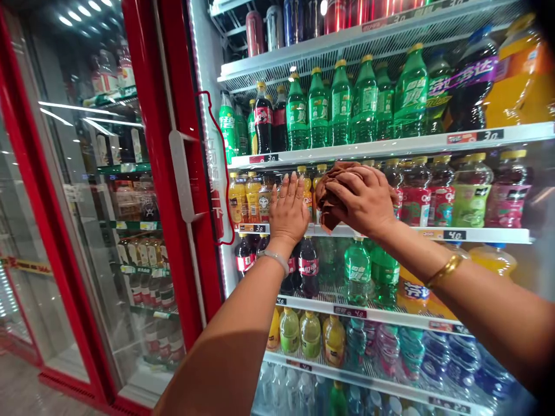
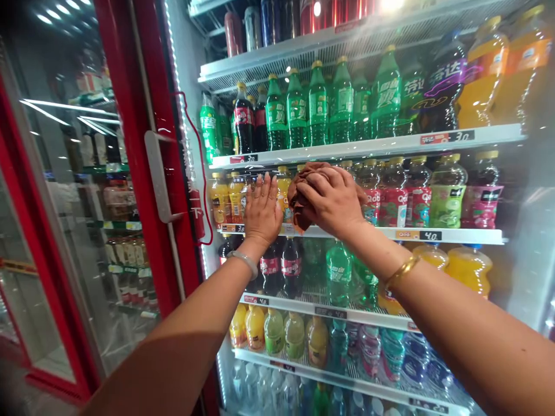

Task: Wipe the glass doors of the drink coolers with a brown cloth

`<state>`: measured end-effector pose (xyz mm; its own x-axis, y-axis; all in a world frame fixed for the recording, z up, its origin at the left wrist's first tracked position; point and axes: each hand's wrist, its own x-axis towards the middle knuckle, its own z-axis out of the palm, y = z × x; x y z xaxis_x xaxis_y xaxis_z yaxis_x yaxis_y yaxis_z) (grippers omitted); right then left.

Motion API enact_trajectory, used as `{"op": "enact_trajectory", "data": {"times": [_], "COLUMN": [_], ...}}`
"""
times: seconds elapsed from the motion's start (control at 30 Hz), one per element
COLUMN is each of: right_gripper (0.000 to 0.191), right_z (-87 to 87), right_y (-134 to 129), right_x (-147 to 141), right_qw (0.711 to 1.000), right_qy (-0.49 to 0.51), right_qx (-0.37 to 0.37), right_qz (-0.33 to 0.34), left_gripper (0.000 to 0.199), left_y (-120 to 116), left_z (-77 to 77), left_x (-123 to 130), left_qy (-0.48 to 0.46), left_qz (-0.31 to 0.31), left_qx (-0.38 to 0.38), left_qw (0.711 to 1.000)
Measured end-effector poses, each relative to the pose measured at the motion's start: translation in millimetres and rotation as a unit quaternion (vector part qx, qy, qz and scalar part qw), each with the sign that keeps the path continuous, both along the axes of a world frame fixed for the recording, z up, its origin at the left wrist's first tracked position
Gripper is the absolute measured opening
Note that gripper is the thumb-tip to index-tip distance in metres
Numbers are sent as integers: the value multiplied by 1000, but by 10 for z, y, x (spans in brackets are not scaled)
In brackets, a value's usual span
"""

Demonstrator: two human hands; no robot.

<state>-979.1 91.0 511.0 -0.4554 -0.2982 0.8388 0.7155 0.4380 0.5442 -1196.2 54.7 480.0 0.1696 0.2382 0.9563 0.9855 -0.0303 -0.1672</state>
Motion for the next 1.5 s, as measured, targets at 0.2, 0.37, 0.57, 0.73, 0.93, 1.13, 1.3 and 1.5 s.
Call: {"op": "enact_trajectory", "data": {"times": [0.2, 0.37, 0.57, 0.73, 0.93, 1.13, 1.3, 1.5], "right_gripper": [45, 45, 37, 41, 38, 34, 37, 41], "right_z": [-69, 345, -42, 147, 266, -94, 154, 103], "right_y": [-49, 31, -32, -57, 28, -54, -23, -14], "right_x": [-217, -116, -98, -268, -171, -353, -360, -367], "right_qw": [993, 991, 999, 985, 999, 998, 990, 998], "right_qy": [-121, -128, -35, -162, -27, -54, -139, -52], "right_qx": [2, 31, 22, 35, 31, -38, -18, -14], "right_qz": [-10, -34, -22, -43, -19, 0, -1, 17], "left_gripper": [59, 64, 62, 61, 66, 65, 64, 63], "left_y": [9, 4, -10, -15, -18, -25, -60, -229], "left_z": [14, 6, 4, 15, 0, 1, 40, 148], "left_x": [1, 0, 18, 7, 9, -2, -50, -537], "left_qy": [-12, -7, -8, -9, -7, -7, 17, 61], "left_qz": [0, 1, 11, 18, 5, 19, 24, 45], "left_qx": [-3, 0, -3, -23, -19, -40, -47, -62], "left_qw": [1000, 1000, 1000, 1000, 1000, 999, 998, 995]}}
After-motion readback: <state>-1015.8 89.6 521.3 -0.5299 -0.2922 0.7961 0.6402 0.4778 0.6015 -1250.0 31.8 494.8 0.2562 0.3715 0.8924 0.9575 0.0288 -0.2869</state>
